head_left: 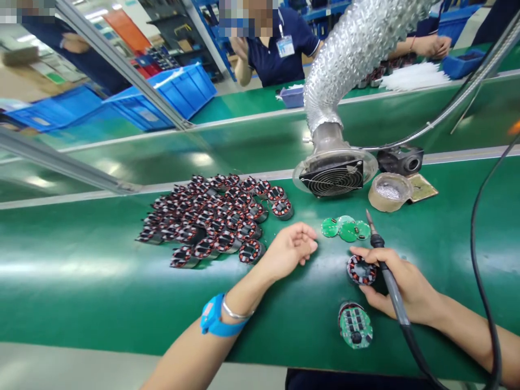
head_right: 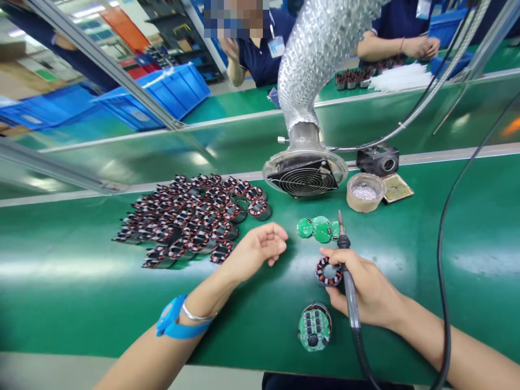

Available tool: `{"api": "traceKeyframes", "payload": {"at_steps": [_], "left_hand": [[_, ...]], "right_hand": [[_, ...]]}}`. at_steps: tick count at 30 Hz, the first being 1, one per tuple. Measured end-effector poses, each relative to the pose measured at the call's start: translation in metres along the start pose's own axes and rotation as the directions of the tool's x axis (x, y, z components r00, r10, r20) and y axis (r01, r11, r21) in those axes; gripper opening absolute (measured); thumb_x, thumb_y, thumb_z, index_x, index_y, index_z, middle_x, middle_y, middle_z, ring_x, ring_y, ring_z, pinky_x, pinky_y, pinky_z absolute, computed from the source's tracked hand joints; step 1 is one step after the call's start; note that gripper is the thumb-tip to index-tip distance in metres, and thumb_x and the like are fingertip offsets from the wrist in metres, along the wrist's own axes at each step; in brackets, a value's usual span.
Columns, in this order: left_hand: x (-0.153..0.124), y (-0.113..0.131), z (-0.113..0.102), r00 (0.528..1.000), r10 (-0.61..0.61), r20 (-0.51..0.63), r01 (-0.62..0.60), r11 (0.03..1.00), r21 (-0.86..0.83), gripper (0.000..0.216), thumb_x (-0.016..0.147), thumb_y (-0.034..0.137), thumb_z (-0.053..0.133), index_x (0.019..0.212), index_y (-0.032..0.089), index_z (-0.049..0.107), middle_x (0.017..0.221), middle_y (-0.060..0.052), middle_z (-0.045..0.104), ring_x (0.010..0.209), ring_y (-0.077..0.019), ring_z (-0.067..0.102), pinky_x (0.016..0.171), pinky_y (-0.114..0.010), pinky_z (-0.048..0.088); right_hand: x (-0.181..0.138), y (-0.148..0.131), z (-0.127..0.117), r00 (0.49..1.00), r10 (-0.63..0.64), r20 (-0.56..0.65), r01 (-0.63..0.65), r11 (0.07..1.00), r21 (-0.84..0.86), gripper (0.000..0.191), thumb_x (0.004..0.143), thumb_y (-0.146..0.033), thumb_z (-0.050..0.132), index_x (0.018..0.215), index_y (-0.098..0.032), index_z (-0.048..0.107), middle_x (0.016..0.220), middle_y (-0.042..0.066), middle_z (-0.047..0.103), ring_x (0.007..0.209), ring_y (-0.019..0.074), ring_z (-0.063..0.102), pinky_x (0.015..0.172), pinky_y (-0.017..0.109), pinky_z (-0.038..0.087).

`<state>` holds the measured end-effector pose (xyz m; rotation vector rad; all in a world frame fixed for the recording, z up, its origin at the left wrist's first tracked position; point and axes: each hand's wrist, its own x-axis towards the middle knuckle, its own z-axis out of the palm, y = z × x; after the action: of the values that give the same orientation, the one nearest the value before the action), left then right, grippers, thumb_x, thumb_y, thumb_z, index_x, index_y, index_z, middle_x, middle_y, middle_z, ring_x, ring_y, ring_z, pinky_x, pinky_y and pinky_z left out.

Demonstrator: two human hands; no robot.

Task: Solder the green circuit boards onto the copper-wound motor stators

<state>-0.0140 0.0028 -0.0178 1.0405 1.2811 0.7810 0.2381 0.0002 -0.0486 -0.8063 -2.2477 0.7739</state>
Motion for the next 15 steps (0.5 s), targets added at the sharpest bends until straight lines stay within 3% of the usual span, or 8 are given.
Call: {"api": "traceKeyframes", "payload": {"at_steps": [2,5,7,9,12,15], "left_hand": [[-0.002,0.001,0.003,0.999,-0.028,0.028,0.029,0.999,-0.027,0.042,0.067,0.039,0.075,0.092,0.016,0.051,0.07,0.004,0.055,0.051,-0.007,0.052,0.043,-0.018,0.044],[-0.006,-0.002,0.022,0.951,-0.176,0.253,0.144,0.98,0.138,0.047,0.062,0.045,0.08,0.087,0.016,0.054,0.069,0.002,0.061,0.048,-0.0092,0.054,0.04,-0.019,0.042],[-0.007,-0.003,0.036,0.939,-0.23,0.255,0.168,0.955,0.246,0.041,0.063,0.046,0.079,0.074,0.015,0.054,0.059,0.003,0.059,0.045,-0.0079,0.051,0.039,-0.016,0.037],[-0.006,-0.003,0.044,0.942,-0.245,0.229,0.186,0.95,0.25,0.037,0.068,0.045,0.075,0.066,0.015,0.054,0.055,0.003,0.058,0.045,-0.0071,0.051,0.04,-0.016,0.036],[-0.003,0.0,0.035,0.917,-0.292,0.271,0.249,0.951,0.183,0.032,0.069,0.042,0.071,0.065,0.015,0.055,0.056,0.002,0.061,0.043,-0.0067,0.05,0.04,-0.016,0.037],[0.002,0.005,0.006,0.906,-0.317,0.28,0.277,0.945,0.174,0.031,0.067,0.041,0.07,0.061,0.015,0.053,0.049,0.004,0.056,0.037,-0.0048,0.043,0.037,-0.016,0.033]], "right_hand": [[0.0,0.002,0.0,1.0,-0.005,-0.001,0.005,1.0,-0.001,0.044,0.077,-0.012,0.06,0.115,-0.023,0.039,0.127,0.014,0.064,0.114,0.0205,0.064,0.088,0.031,0.057],[-0.001,0.004,0.001,1.0,-0.023,-0.009,0.023,1.0,-0.001,0.043,0.078,-0.013,0.061,0.115,-0.023,0.04,0.128,0.014,0.063,0.112,0.0202,0.065,0.087,0.031,0.058],[-0.001,0.005,0.002,1.0,-0.026,-0.01,0.026,1.0,0.001,0.043,0.078,-0.015,0.062,0.115,-0.023,0.041,0.127,0.014,0.064,0.111,0.0198,0.066,0.086,0.03,0.058],[0.0,0.005,0.003,1.0,-0.029,-0.006,0.029,1.0,0.008,0.043,0.078,-0.015,0.063,0.115,-0.022,0.041,0.126,0.014,0.064,0.11,0.0197,0.066,0.086,0.03,0.058],[0.002,0.004,0.001,0.999,-0.036,0.01,0.035,0.999,0.028,0.044,0.078,-0.013,0.061,0.116,-0.023,0.04,0.124,0.013,0.065,0.109,0.0195,0.067,0.086,0.03,0.058],[0.004,0.002,-0.003,0.998,-0.05,0.026,0.049,0.998,0.049,0.046,0.077,-0.011,0.059,0.117,-0.023,0.04,0.122,0.012,0.066,0.109,0.0193,0.067,0.086,0.03,0.058]]}}
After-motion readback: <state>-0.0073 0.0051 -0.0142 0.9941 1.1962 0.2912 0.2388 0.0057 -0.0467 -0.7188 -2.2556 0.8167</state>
